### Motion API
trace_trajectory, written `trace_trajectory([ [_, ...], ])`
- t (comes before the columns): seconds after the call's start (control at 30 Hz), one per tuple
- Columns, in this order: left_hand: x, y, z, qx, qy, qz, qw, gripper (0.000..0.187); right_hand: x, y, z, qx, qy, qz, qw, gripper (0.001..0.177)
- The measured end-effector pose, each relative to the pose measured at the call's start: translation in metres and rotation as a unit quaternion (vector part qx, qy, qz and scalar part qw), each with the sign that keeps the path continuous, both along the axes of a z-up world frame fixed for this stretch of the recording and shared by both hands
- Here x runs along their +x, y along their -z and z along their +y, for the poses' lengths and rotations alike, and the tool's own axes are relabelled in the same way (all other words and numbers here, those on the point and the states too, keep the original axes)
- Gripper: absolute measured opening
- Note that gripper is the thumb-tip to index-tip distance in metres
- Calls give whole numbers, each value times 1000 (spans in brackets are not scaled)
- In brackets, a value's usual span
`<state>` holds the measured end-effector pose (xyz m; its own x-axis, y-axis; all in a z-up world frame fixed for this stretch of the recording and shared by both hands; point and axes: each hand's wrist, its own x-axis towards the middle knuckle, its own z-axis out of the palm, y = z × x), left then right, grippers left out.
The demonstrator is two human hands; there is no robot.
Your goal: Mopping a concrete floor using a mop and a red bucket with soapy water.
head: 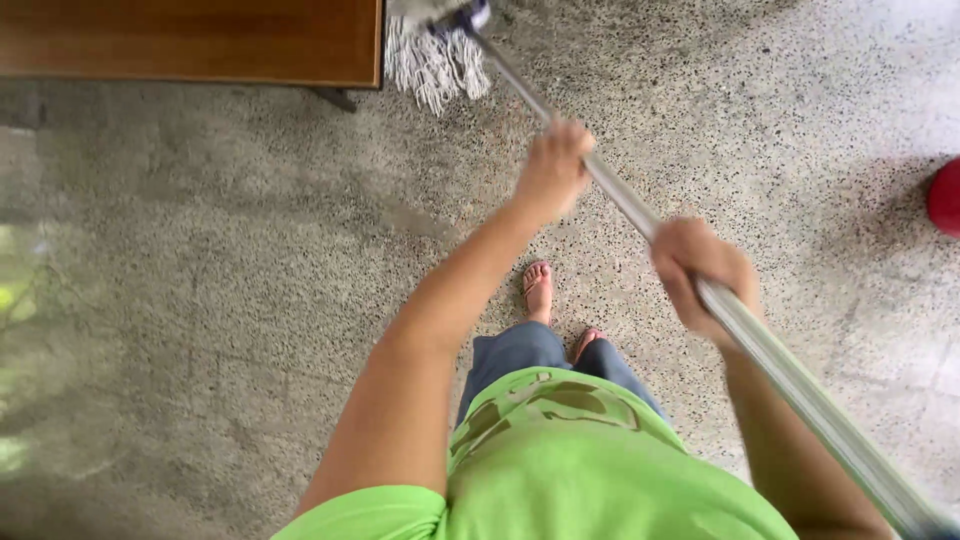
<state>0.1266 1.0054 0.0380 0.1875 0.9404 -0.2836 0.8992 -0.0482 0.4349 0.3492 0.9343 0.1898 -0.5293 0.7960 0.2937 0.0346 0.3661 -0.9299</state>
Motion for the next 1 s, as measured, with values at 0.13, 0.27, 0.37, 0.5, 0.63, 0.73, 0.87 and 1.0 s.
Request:
trace_trajectory([
  [0.13,32,6,-59,151,78,-190,967,28,24,-60,-36,88,-18,31,996,15],
  [0.27,30,-14,-62,182,82,-258,945,34,19,-64,-33,75,-61,93,991,21],
  [0.37,11,8,-27,193,70,-250,946,30,2,-47,6,71,-83,117,987,20],
  [0.5,-21,39,42,141,0,-194,971,18,-32,1,80,123,-103,117,980,14],
  [0.63,-60,44,108,182,-65,-76,978,37,-88,61,167,127,-86,108,982,6],
  [0.73,-79,55,153,217,-135,-129,958,67,-130,101,240,136,-62,66,987,5],
  [0.87,-82,39,205,113,-231,-173,951,82,-143,122,303,124,-68,75,987,9],
  [1.0,-65,33,233,34,-208,-77,974,62,-94,97,311,70,-78,31,994,16],
])
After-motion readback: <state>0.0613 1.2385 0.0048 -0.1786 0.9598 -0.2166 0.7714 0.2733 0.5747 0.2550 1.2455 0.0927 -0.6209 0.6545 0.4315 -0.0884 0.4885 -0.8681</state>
